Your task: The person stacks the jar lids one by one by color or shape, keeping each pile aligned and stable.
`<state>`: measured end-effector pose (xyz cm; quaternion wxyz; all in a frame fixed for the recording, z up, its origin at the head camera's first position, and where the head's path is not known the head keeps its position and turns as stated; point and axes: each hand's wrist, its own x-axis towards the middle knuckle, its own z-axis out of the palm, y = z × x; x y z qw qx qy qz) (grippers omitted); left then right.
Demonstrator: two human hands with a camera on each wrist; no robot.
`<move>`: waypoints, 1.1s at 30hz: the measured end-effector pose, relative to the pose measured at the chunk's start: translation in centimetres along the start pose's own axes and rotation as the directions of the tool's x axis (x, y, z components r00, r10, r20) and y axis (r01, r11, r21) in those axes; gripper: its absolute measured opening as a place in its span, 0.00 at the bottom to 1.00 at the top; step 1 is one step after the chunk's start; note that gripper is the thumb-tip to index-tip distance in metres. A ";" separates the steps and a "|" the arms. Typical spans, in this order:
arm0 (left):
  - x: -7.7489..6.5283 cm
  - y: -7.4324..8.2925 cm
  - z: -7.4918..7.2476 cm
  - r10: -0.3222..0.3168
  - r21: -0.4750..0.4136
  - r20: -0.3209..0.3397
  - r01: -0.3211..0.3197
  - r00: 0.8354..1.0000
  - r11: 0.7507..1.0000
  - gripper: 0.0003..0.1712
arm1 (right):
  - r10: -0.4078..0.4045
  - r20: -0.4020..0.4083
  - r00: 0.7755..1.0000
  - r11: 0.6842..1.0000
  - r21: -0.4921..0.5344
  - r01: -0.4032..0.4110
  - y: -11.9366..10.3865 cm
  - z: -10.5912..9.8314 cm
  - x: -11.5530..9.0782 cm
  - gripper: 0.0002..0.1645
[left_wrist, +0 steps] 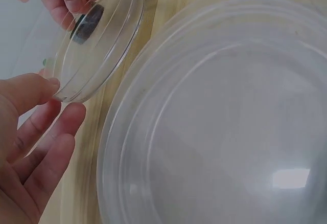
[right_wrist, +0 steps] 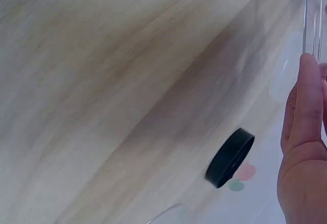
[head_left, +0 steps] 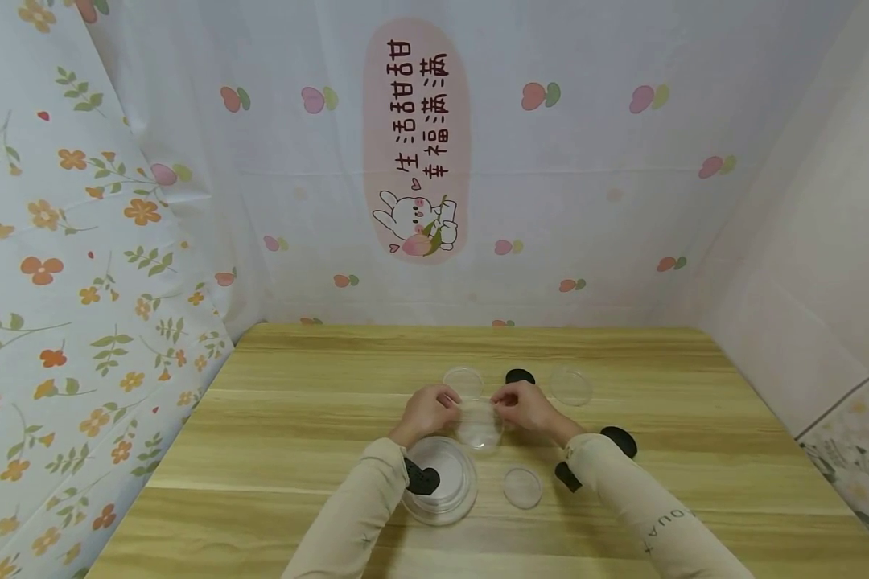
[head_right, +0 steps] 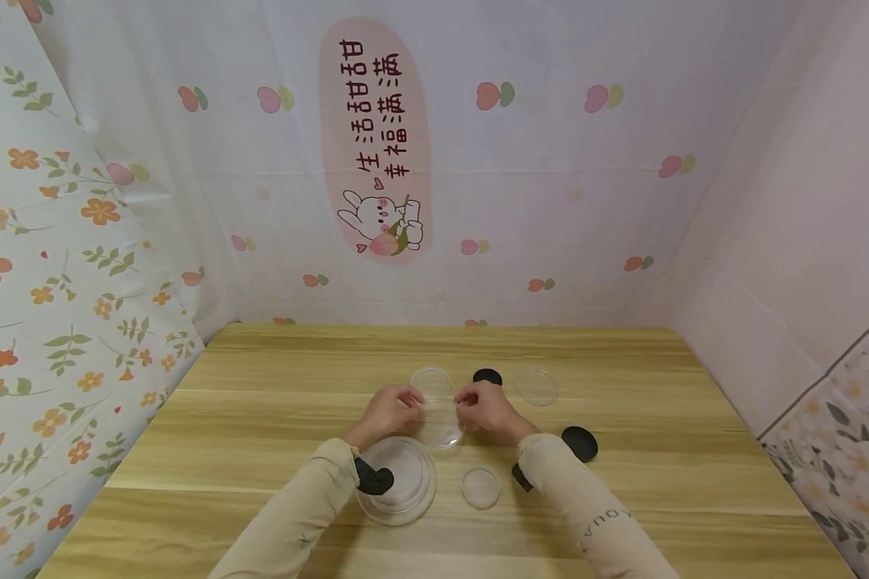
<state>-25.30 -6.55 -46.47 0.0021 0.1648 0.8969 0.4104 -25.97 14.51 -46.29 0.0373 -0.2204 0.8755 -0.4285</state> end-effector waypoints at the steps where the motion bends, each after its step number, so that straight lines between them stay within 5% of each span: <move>1: 0.0 -0.1 -0.2 0.006 -0.001 0.000 -0.006 1.000 1.000 0.08 | -0.005 0.000 1.000 1.000 -0.005 0.005 -0.1 0.0 0.1 0.06; 15: -1.0 -0.9 -3.6 0.093 -0.074 0.163 -0.082 0.982 0.994 0.09 | -0.069 0.054 0.996 0.998 0.001 0.069 -2.2 1.4 0.7 0.07; 24: -1.9 -1.2 -5.0 0.043 -0.055 0.248 -0.031 0.968 0.998 0.13 | -0.132 0.117 0.984 0.991 -0.004 0.134 -3.0 2.7 0.9 0.08; 33: -3.0 -1.5 -5.0 0.051 -0.150 0.359 0.004 0.932 0.989 0.16 | -0.145 0.213 0.966 0.989 0.044 0.139 -3.1 3.5 0.5 0.10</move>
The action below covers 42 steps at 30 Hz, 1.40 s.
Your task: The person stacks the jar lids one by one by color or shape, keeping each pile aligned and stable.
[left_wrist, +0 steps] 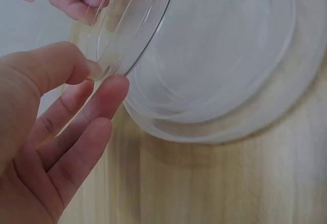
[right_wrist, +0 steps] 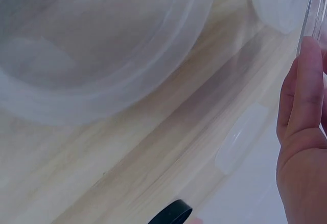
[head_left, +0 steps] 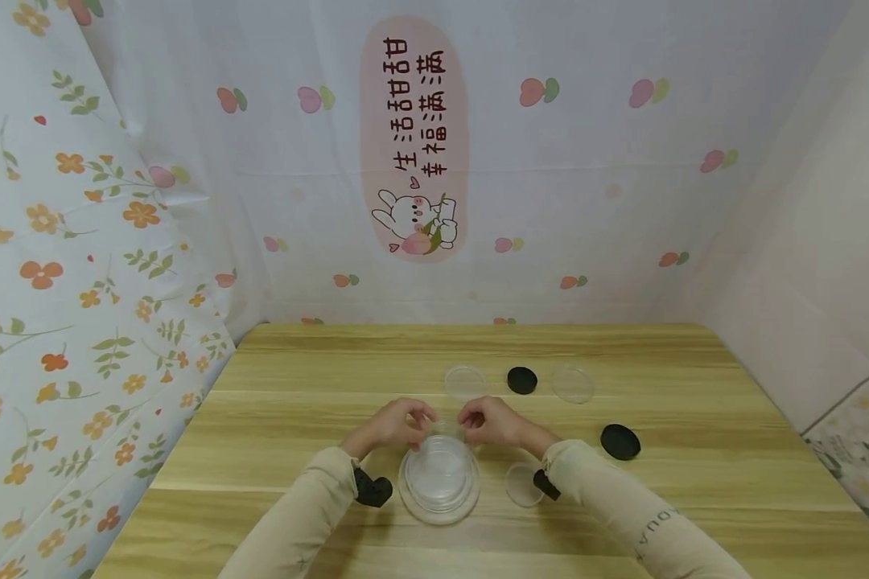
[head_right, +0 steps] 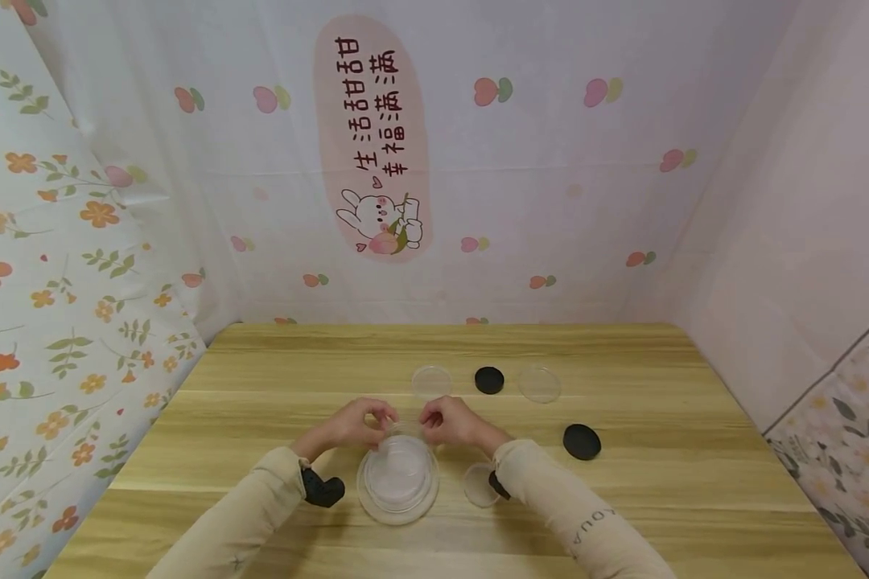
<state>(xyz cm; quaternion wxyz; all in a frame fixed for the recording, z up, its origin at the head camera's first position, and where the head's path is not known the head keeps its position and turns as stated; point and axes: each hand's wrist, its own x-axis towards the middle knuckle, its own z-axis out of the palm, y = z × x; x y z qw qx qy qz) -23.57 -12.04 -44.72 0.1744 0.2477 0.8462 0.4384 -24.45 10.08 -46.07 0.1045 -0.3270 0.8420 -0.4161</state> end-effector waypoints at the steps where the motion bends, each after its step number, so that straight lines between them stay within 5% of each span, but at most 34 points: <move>1: -0.1 -0.1 0.0 0.006 -0.002 0.004 -0.006 1.000 1.000 0.16 | 0.003 0.007 1.000 1.000 0.008 -0.003 0.0 0.1 0.0 0.10; 9: -0.9 -1.0 0.0 0.059 -0.029 0.012 -0.059 0.998 0.998 0.16 | 0.008 0.041 0.999 0.999 0.051 -0.010 -0.6 0.8 0.1 0.10; 15: -1.3 -1.2 0.0 0.041 -0.081 0.025 -0.039 0.999 0.996 0.10 | 0.015 0.066 0.998 0.999 0.044 -0.018 -1.1 1.3 0.0 0.10; 42: -1.6 -1.9 0.6 0.081 0.015 -0.009 -0.081 0.997 0.997 0.07 | 0.015 0.070 0.997 1.000 0.013 -0.016 -0.6 1.8 0.0 0.07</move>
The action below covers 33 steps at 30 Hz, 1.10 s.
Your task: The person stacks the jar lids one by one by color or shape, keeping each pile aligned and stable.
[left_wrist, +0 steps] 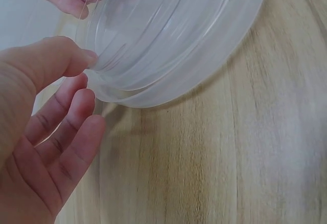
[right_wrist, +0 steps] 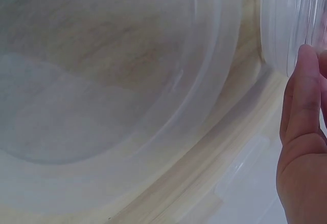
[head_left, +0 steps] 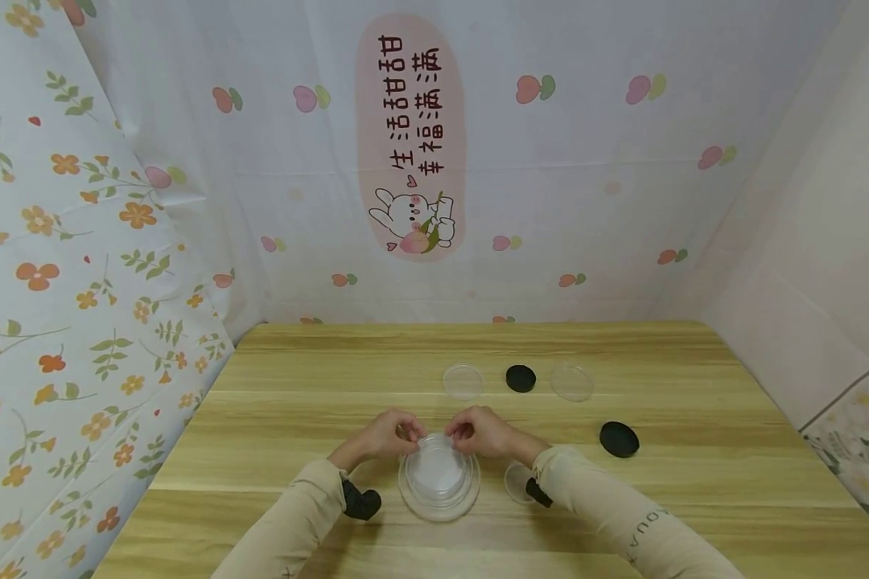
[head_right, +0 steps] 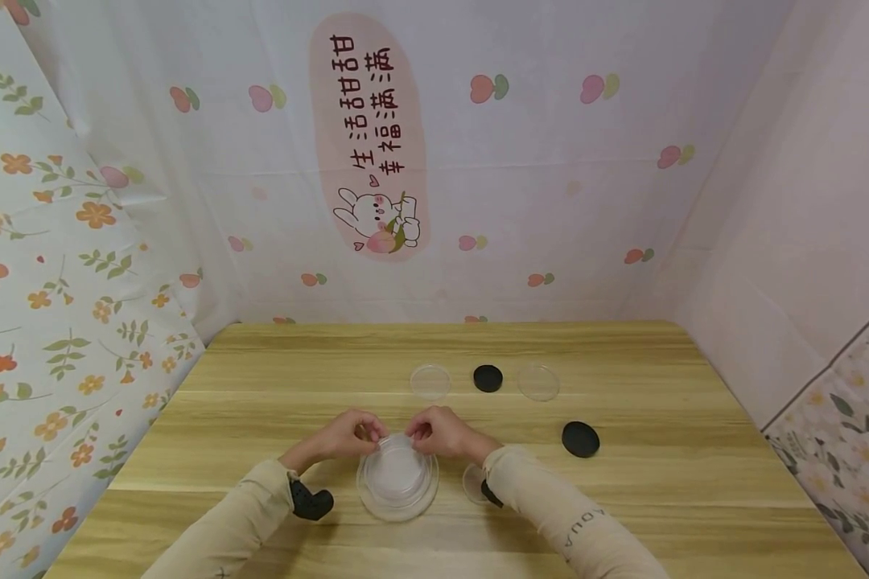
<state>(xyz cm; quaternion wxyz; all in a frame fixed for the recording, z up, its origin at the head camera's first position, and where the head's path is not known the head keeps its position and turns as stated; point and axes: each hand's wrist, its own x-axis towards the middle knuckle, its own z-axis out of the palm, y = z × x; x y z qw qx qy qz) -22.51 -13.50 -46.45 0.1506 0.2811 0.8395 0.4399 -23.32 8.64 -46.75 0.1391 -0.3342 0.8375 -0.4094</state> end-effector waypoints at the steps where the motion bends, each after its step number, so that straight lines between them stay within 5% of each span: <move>1: 0.0 0.0 0.0 -0.004 0.004 0.000 0.004 1.000 1.000 0.07 | 0.003 0.000 1.000 1.000 -0.001 -0.003 0.0 -0.1 0.0 0.07; 33: 2.0 -0.2 1.1 -0.001 0.026 -0.126 0.005 0.992 1.000 0.07 | -0.015 -0.126 0.992 0.997 -0.079 0.005 1.8 -1.8 0.4 0.05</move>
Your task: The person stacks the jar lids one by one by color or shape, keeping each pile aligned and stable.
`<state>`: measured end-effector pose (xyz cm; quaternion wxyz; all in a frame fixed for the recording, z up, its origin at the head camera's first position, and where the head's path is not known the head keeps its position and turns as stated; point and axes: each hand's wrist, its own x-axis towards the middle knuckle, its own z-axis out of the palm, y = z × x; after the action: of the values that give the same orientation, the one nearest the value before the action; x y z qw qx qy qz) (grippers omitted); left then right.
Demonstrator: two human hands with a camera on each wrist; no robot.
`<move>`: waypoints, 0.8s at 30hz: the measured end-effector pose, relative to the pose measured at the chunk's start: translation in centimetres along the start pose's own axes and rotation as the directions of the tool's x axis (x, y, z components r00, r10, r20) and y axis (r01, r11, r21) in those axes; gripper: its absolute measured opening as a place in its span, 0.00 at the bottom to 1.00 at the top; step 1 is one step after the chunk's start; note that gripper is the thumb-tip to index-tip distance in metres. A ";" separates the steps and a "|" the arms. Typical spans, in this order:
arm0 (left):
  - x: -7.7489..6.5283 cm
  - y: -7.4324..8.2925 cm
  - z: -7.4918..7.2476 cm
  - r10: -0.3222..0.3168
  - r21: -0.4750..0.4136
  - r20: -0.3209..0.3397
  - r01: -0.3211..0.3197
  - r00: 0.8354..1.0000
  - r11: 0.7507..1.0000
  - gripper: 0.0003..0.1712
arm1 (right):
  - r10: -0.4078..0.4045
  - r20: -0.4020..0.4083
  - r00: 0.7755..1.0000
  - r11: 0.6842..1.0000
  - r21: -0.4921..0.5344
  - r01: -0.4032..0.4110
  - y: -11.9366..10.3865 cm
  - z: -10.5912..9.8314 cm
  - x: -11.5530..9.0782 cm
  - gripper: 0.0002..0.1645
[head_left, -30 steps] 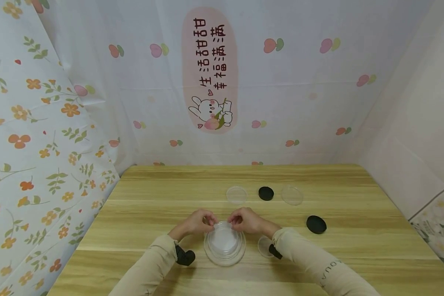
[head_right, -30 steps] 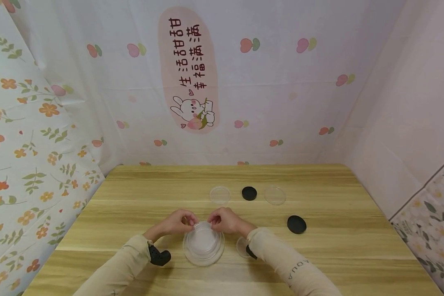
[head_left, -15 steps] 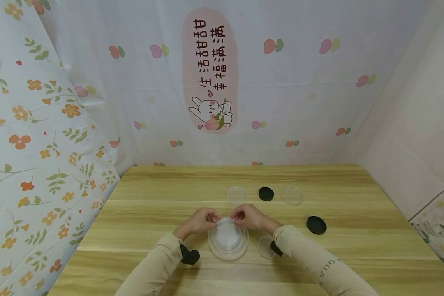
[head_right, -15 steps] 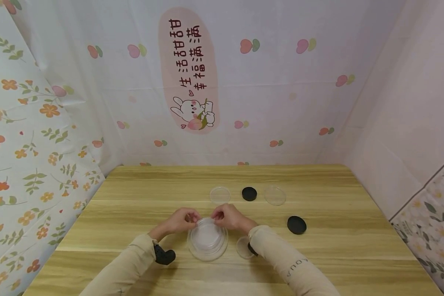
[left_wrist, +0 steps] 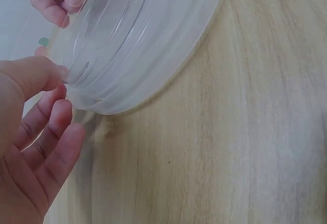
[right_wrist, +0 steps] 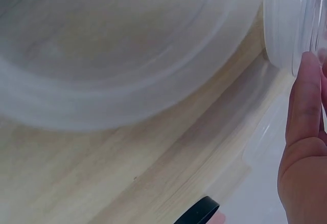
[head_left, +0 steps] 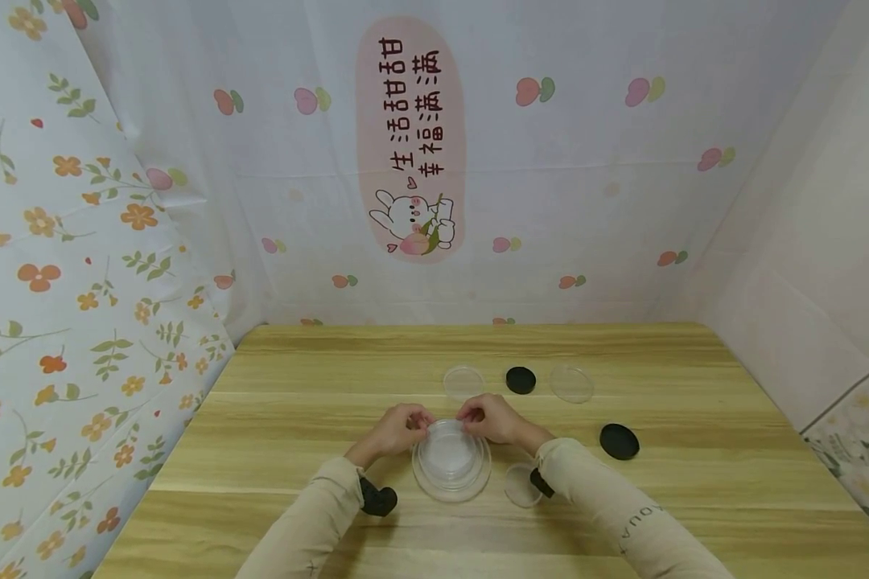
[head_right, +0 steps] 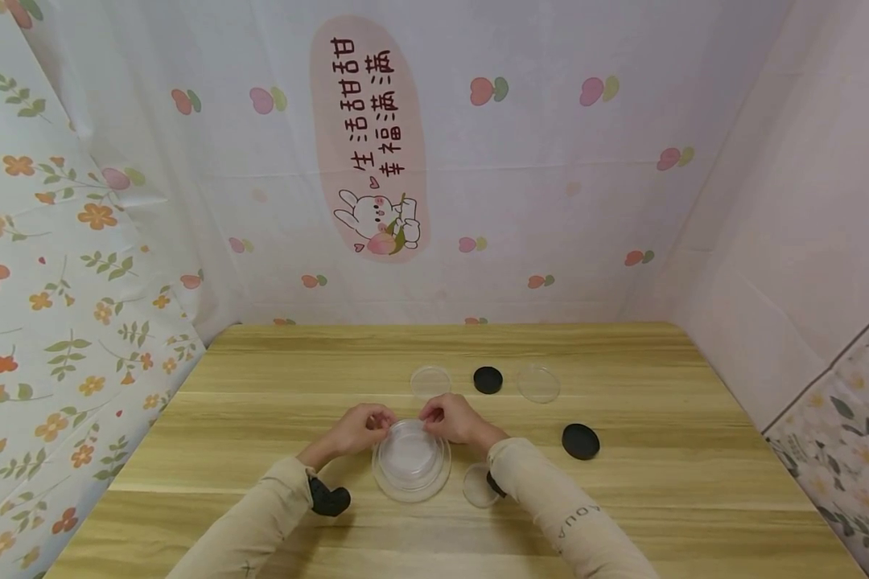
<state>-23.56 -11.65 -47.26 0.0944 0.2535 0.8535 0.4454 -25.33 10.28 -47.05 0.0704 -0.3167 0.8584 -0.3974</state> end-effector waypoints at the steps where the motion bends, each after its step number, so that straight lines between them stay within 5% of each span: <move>1: 0.0 0.0 0.0 -0.003 -0.006 -0.002 0.003 1.000 1.000 0.07 | 0.001 0.000 1.000 1.000 0.001 -0.001 0.0 0.0 0.0 0.05; 24: 0.1 0.3 0.1 -0.007 0.032 -0.003 0.007 1.000 0.999 0.06 | 0.054 0.006 0.999 0.997 0.054 -0.054 -0.3 -0.3 -0.8 0.07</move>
<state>-23.53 -11.37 -47.02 0.0906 0.2512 0.8616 0.4317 -24.70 10.77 -46.75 0.0916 -0.2921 0.8555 -0.4178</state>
